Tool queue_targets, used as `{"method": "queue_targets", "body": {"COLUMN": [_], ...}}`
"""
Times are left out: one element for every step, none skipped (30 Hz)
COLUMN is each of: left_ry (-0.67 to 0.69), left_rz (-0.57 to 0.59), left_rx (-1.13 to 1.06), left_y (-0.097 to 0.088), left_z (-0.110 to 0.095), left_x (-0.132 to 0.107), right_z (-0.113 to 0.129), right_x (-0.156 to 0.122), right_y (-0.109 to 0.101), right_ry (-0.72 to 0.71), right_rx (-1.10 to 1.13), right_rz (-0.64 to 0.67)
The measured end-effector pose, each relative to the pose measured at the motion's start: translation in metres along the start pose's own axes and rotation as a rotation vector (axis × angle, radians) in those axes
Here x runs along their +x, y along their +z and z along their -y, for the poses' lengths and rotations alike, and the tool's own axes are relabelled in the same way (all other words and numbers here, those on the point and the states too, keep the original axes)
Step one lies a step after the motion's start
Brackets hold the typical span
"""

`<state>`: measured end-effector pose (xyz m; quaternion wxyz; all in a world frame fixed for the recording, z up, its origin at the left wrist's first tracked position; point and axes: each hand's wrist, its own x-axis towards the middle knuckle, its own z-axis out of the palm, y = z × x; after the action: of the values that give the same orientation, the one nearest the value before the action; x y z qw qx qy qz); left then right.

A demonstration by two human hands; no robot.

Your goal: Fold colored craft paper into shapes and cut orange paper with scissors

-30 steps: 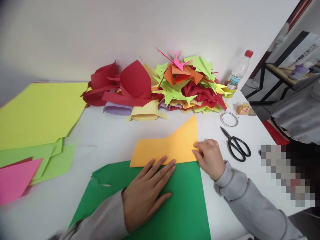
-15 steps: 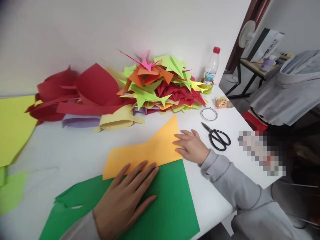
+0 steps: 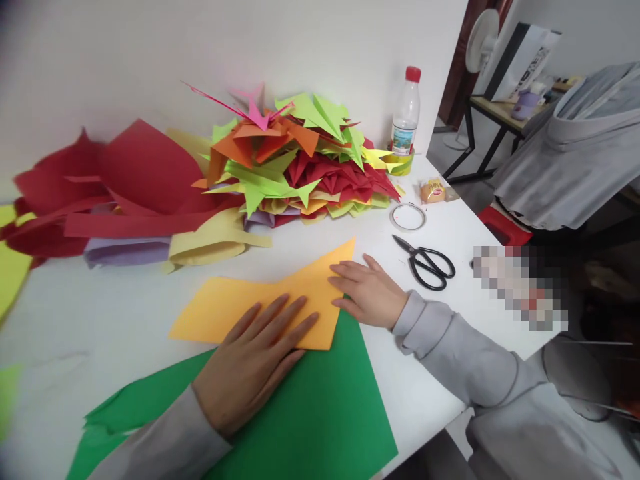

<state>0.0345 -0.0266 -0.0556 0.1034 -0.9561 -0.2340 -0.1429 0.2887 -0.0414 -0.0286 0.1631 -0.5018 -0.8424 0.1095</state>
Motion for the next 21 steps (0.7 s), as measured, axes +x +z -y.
{"method": "queue_targets", "body": {"left_ry": [-0.001,-0.004,-0.011,-0.022,-0.035,-0.047,-0.055,-0.059,-0.057,-0.052,-0.048,-0.046,-0.046,-0.047,-0.048,-0.049,-0.046,-0.042,-0.039,-0.037,-0.039], "left_rz": [0.009,0.014,0.014,0.011,0.009,0.008,0.013,0.02,0.028,0.035,0.039,0.042,0.042,0.04,0.04,0.038,0.038,0.038,0.038,0.037,0.036], "left_rx": [-0.02,-0.039,-0.056,-0.07,-0.081,-0.088,-0.092,-0.092,-0.089,-0.083,-0.079,-0.077,-0.078,-0.081,-0.086,-0.09,-0.092,-0.092,-0.092,-0.093,-0.098], "left_y": [0.001,0.002,0.003,0.003,0.003,0.003,0.003,0.002,0.002,0.001,0.0,0.0,0.0,0.001,0.002,0.003,0.003,0.004,0.005,0.005,0.005], "left_z": [0.001,0.001,0.001,0.001,0.0,0.0,-0.001,-0.001,-0.002,-0.002,-0.002,-0.002,-0.002,-0.002,-0.002,-0.001,-0.001,-0.001,-0.001,-0.001,-0.001], "left_x": [-0.001,-0.002,-0.003,-0.004,-0.004,-0.004,-0.004,-0.004,-0.004,-0.003,-0.003,-0.003,-0.003,-0.003,-0.003,-0.004,-0.004,-0.005,-0.005,-0.005,-0.005], "right_z": [0.0,0.0,0.001,0.001,0.001,0.0,-0.001,-0.002,-0.004,-0.005,-0.006,-0.006,-0.006,-0.005,-0.004,-0.003,-0.003,-0.002,-0.002,-0.002,-0.003], "right_x": [0.001,0.002,0.002,0.004,0.005,0.006,0.007,0.007,0.008,0.008,0.008,0.008,0.008,0.009,0.01,0.011,0.012,0.014,0.015,0.016,0.017], "right_y": [-0.001,-0.002,-0.003,-0.004,-0.006,-0.006,-0.007,-0.007,-0.006,-0.005,-0.004,-0.004,-0.003,-0.003,-0.003,-0.004,-0.004,-0.005,-0.005,-0.005,-0.005], "right_ry": [0.008,0.016,0.024,0.03,0.035,0.04,0.045,0.051,0.058,0.063,0.067,0.07,0.072,0.076,0.08,0.086,0.094,0.102,0.109,0.114,0.119], "right_rx": [-0.035,-0.072,-0.113,-0.153,-0.19,-0.219,-0.24,-0.253,-0.257,-0.256,-0.252,-0.25,-0.25,-0.254,-0.26,-0.266,-0.271,-0.275,-0.279,-0.284,-0.293], "right_rz": [0.018,0.029,0.034,0.035,0.037,0.043,0.054,0.067,0.081,0.095,0.105,0.112,0.113,0.109,0.103,0.095,0.087,0.083,0.082,0.085,0.088]}}
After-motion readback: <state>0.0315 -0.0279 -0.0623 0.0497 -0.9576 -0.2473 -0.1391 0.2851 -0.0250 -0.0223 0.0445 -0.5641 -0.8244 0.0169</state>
